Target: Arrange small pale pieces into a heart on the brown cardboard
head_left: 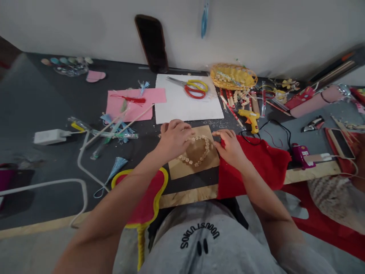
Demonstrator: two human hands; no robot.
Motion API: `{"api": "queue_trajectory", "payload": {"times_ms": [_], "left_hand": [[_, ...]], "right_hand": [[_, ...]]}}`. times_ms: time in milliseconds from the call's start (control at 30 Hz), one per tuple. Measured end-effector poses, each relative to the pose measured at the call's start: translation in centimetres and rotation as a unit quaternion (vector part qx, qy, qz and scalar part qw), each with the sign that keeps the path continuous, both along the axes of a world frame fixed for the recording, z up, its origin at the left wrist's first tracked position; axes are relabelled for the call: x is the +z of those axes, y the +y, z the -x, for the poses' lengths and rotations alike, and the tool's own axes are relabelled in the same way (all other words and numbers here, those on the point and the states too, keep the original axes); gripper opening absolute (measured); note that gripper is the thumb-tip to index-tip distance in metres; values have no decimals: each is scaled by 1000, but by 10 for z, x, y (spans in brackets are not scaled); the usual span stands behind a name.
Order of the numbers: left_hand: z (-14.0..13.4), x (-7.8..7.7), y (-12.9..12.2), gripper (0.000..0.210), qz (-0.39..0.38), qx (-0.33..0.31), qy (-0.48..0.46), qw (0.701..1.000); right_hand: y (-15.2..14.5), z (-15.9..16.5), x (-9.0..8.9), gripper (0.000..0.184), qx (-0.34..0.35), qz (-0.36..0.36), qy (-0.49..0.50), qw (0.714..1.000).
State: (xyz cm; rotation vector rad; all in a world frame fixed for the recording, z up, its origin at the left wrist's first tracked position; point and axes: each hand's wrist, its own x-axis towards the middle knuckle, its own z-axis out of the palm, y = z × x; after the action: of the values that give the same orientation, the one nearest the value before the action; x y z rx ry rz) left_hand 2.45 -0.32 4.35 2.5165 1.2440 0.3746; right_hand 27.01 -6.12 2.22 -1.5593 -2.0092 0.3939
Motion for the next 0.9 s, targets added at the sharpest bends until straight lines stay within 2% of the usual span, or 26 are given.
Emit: {"api": "queue_trajectory", "payload": {"times_ms": [167,267,333,433,500,700,900], "left_hand": [[-4,-2,8,27,20,19,2,1000],[5,-3,13,40,3,19,-6,1000],[11,-3,17,36,-12,63,-7,998],[17,-4,19,38,-35,94,4,995],[18,-6,17,38,-41,86,9,995],[18,-15,8,33,1,9,9,1000],[14,-30,6,22,5,22,-29,999]], "right_hand": [[29,18,-9,23,5,25,-63,998],[35,27,-13,25,8,40,-78,996],[38,31,-13,30,14,36,-74,997],[44,34,-10,40,11,20,-62,998],[46,33,-9,40,9,10,-54,998],[40,28,-14,25,29,19,-52,998],[36,34,-16,24,51,44,-72,995]]}}
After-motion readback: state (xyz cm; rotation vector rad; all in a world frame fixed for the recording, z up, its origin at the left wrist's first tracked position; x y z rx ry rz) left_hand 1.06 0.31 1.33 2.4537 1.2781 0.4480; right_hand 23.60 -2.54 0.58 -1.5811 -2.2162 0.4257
